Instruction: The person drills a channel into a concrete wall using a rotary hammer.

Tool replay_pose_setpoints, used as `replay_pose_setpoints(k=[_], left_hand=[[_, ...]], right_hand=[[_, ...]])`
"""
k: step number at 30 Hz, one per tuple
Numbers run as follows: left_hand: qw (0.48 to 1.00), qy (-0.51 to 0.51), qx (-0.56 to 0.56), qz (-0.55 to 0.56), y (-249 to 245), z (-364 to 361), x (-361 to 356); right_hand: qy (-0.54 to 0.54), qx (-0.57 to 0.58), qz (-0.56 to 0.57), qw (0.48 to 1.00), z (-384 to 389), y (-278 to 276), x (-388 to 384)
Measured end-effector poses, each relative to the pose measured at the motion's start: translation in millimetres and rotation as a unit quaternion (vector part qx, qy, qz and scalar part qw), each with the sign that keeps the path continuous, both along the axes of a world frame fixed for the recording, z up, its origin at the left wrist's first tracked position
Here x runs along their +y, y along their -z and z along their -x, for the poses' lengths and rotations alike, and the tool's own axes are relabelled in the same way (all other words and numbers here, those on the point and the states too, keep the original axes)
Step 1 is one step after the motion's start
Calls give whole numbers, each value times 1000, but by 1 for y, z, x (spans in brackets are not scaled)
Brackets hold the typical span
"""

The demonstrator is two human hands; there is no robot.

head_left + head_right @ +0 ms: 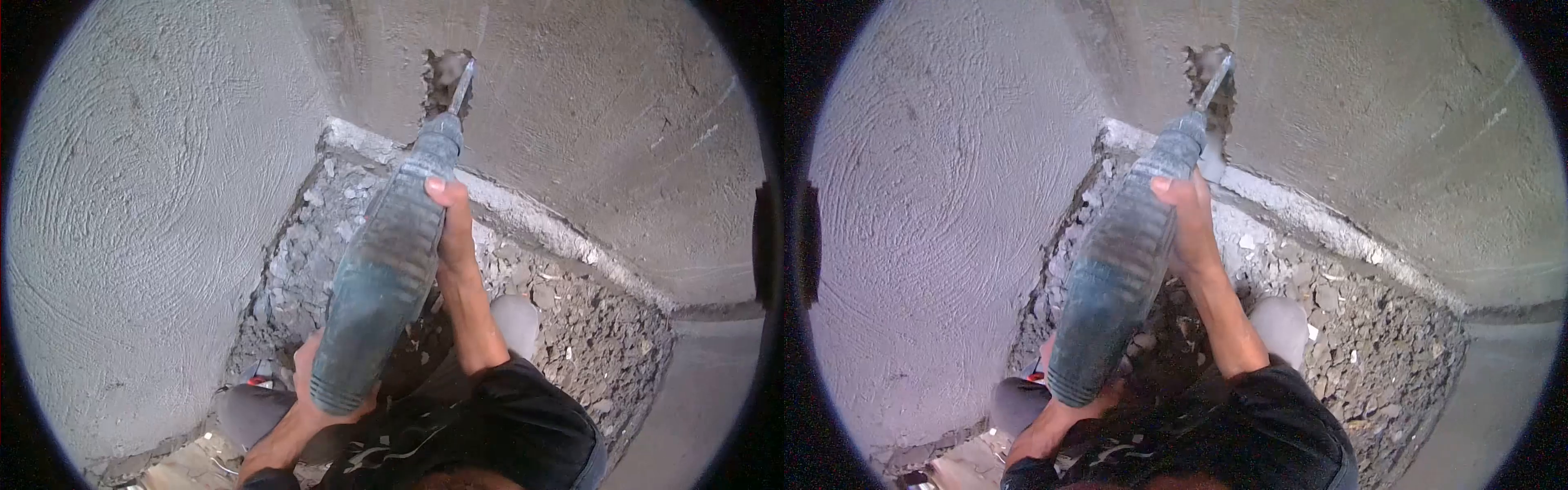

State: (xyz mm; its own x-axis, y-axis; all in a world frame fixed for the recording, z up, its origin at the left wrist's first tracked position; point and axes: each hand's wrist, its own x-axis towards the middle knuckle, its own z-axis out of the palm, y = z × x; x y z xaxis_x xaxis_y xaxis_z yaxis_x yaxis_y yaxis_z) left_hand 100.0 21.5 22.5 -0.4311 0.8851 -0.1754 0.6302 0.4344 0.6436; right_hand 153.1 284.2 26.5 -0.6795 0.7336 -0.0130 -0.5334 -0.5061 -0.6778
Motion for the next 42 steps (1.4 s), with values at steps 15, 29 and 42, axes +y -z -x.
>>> replay_pose_setpoints(k=[15, 29, 42], left_hand=[[958, -141, -188, -165, -39, -7, 6], [959, -44, -77, -271, -47, -19, 41], [980, -127, -39, -150, 0, -27, -38]], right_hand=[[-11, 19, 75, 997, 18, -20, 18], [2, -5, 76, 997, 8, -20, 44], [-136, 38, 129, 981, 25, 128, -34]])
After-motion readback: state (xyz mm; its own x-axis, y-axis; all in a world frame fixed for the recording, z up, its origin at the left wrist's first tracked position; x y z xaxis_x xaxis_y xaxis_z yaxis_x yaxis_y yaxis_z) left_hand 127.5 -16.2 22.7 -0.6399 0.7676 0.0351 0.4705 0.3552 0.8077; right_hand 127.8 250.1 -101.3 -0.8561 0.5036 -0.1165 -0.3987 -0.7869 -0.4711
